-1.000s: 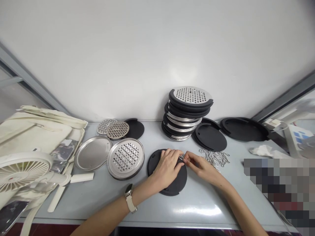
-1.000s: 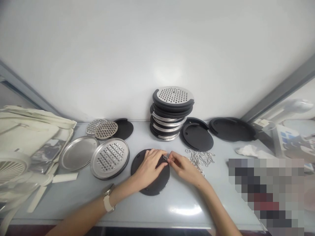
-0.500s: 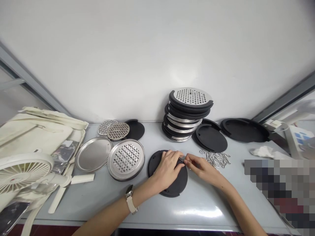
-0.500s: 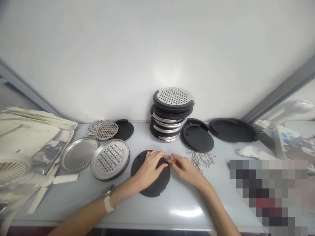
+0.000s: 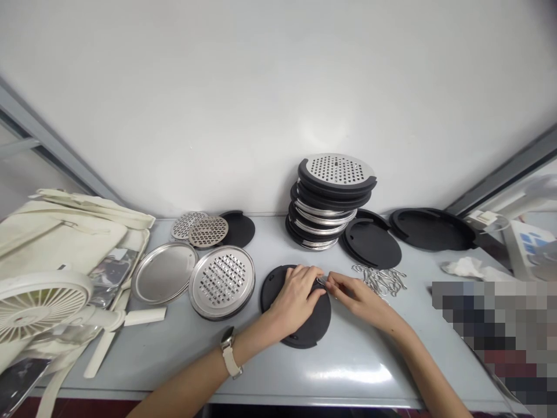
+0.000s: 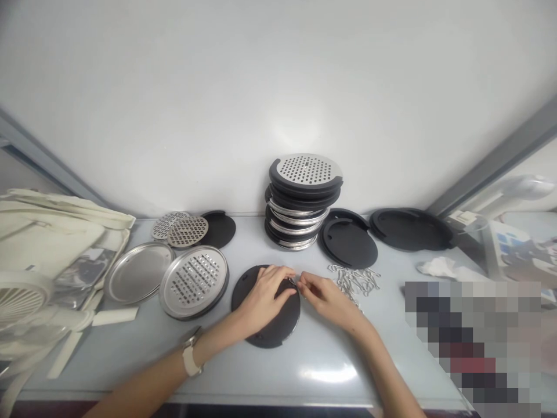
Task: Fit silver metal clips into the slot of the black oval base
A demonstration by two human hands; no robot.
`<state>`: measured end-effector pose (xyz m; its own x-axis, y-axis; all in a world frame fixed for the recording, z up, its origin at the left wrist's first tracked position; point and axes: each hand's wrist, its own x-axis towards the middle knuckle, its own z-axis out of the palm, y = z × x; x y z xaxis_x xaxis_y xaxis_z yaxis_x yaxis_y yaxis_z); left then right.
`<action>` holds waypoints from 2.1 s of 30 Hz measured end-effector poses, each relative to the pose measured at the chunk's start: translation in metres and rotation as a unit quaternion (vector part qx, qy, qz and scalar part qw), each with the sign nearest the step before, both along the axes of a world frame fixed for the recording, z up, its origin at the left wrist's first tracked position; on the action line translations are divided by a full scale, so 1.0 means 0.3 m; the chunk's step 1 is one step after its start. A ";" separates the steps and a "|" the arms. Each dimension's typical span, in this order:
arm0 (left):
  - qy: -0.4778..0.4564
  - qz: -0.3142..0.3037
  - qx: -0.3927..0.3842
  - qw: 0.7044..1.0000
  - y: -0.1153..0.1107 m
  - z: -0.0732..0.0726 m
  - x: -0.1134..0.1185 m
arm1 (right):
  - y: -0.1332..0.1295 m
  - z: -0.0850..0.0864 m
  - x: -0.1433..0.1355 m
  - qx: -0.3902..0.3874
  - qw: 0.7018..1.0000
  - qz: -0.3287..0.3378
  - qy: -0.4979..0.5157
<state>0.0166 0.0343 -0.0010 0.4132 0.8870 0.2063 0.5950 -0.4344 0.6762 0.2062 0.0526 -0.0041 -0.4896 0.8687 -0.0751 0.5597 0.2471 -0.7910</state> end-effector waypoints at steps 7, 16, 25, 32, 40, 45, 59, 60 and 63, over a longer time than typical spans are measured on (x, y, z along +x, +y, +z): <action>-0.009 -0.002 -0.002 1.000 0.000 -0.001 0.000 | 0.001 -0.007 -0.003 0.007 1.000 0.006 -0.005; 0.007 -0.001 0.006 1.000 0.000 -0.002 0.001 | 0.005 -0.009 -0.010 0.035 0.999 0.016 -0.017; 0.002 0.002 0.012 1.000 0.000 0.000 0.003 | 0.010 0.001 -0.015 0.045 0.998 0.023 -0.024; 0.002 -0.005 0.017 1.000 -0.001 0.003 0.000 | 0.012 -0.010 -0.012 0.044 0.999 0.024 -0.022; 0.015 -0.006 0.024 1.000 -0.002 0.002 0.000 | 0.009 -0.002 -0.014 0.039 0.999 0.024 -0.027; 0.011 -0.003 0.023 1.000 -0.001 0.000 -0.001 | 0.011 -0.007 -0.012 0.047 0.998 0.026 -0.036; -0.004 0.019 0.023 1.000 -0.005 -0.005 0.001 | 0.011 -0.005 -0.014 0.048 0.997 0.029 -0.050; -0.002 0.017 0.025 1.000 -0.004 -0.006 0.001 | 0.011 -0.006 -0.015 0.046 0.997 0.030 -0.049; 0.007 0.027 0.035 0.999 -0.004 -0.010 0.002 | 0.012 -0.006 -0.017 0.047 0.997 0.028 -0.051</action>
